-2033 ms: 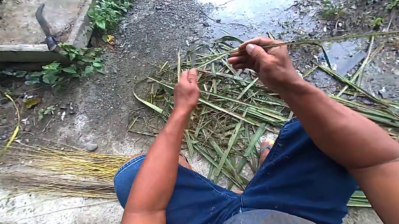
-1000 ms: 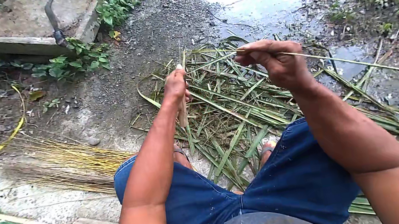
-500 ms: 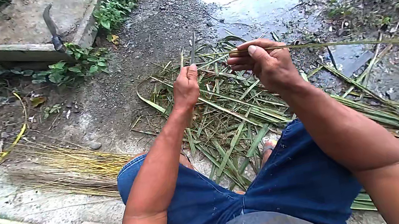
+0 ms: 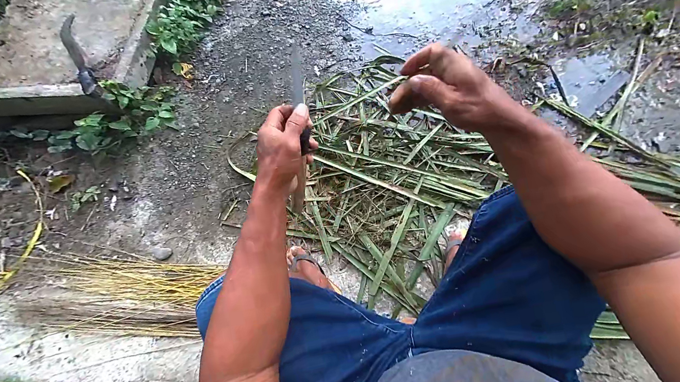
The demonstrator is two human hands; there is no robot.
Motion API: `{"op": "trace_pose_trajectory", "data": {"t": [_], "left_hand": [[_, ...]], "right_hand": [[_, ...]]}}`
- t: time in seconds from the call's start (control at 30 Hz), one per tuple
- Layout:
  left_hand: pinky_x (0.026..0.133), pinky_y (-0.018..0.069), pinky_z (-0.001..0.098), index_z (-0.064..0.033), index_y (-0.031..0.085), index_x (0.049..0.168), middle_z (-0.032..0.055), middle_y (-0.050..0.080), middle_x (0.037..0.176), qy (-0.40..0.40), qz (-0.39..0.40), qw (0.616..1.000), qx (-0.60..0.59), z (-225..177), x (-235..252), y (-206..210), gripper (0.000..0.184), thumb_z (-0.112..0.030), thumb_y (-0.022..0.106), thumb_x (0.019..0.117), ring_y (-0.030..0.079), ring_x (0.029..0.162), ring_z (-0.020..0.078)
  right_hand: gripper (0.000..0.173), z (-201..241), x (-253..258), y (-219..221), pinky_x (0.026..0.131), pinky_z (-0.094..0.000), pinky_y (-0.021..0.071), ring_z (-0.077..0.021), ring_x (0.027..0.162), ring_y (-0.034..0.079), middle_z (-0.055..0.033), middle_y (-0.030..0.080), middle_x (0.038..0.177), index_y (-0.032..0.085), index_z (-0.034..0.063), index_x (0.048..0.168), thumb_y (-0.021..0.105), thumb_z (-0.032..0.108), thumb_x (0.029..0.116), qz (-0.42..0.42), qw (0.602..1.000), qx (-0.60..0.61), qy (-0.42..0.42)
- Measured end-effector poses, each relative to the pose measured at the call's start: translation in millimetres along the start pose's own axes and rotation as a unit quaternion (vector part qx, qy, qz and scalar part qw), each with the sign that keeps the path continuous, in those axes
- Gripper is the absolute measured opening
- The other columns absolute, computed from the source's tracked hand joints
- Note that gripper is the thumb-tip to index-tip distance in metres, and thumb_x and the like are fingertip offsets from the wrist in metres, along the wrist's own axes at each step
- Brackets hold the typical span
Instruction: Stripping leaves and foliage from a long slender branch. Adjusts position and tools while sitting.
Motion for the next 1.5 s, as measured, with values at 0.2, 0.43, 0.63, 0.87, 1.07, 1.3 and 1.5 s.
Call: {"op": "trace_pose_trajectory", "data": {"t": [0.2,0.43,0.63,0.87,1.07,1.3,1.5], "left_hand": [[0.053,0.0547,0.0221,-0.0090,0.047,0.143,-0.0015,0.065,0.080,0.043,0.190,0.978,-0.070,-15.3,-24.8,47.6,0.043,-0.024,0.052,0.1029,0.062,0.061,0.0078],[0.049,0.0530,0.0214,-0.0136,0.051,0.129,-0.0034,0.061,0.078,0.030,0.045,0.992,-0.112,-17.0,-1.2,-11.2,0.025,-0.027,0.040,0.1112,0.059,0.056,0.0068],[0.049,0.0523,0.0211,-0.0100,0.052,0.127,-0.0030,0.060,0.078,0.039,0.008,0.996,-0.084,-19.0,-7.8,-12.3,0.023,-0.025,0.044,0.1104,0.057,0.056,0.0064],[0.052,0.0508,0.0214,-0.0043,0.055,0.133,-0.0003,0.065,0.083,0.079,0.082,0.993,-0.025,-5.1,-18.6,20.4,0.033,-0.014,0.059,0.1022,0.058,0.060,0.0062],[0.052,0.0507,0.0207,-0.0058,0.052,0.138,-0.0012,0.064,0.083,0.092,0.062,0.993,-0.048,-14.1,-20.4,8.2,0.037,-0.015,0.058,0.1020,0.058,0.060,0.0061],[0.048,0.0526,0.0206,-0.0095,0.053,0.136,-0.0043,0.062,0.075,0.142,-0.063,0.982,-0.112,-35.0,-1.2,-70.0,0.030,-0.023,0.046,0.1097,0.058,0.054,0.0070],[0.047,0.0536,0.0239,-0.0098,0.053,0.136,-0.0026,0.061,0.075,0.177,-0.170,0.958,-0.145,-45.9,-4.0,-134.5,0.032,-0.028,0.041,0.1120,0.058,0.054,0.0095]], "right_hand": [[0.029,-4.7,-2.6,56.8,0.063,-0.0316,0.0574,-0.0107,0.062,0.061,-0.0045,0.063,0.076,0.062,-0.0044,0.120,0.041,0.012,0.1092,0.129,0.991,-0.031,0.032],[0.027,-19.8,-2.8,60.1,0.054,-0.0245,0.0497,-0.0061,0.055,0.055,-0.0010,0.062,0.072,0.067,0.0012,0.114,0.046,0.016,0.1095,0.172,0.979,-0.084,0.067],[0.028,-20.8,-3.0,70.3,0.047,-0.0233,0.0440,-0.0053,0.048,0.047,0.0020,0.054,0.063,0.068,0.0003,0.111,0.045,0.016,0.1094,0.135,0.987,0.009,0.082],[0.026,-23.0,-9.9,84.0,0.039,-0.0198,0.0378,-0.0031,0.041,0.039,0.0080,0.042,0.054,0.063,0.0041,0.107,0.040,0.016,0.1077,0.129,0.938,0.275,0.164],[0.026,-19.6,-11.4,81.8,0.038,-0.0192,0.0350,-0.0022,0.039,0.037,0.0078,0.042,0.052,0.066,0.0028,0.107,0.042,0.014,0.1060,0.159,0.938,0.271,0.147],[0.026,-20.7,-19.5,67.5,0.037,-0.0182,0.0319,-0.0003,0.039,0.036,0.0095,0.041,0.051,0.069,0.0065,0.104,0.045,0.017,0.1044,0.238,0.939,0.207,0.138],[0.027,-28.3,-32.1,45.0,0.041,-0.0198,0.0383,-0.0019,0.042,0.042,0.0070,0.046,0.053,0.070,0.0063,0.098,0.045,0.016,0.1018,0.295,0.943,0.111,0.110]]}}
Point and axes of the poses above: each hand's wrist, its own x-axis towards the middle knuckle, its own y-axis out of the palm, z = x × y, the point moved 7 cm from there along x, towards the middle knuckle
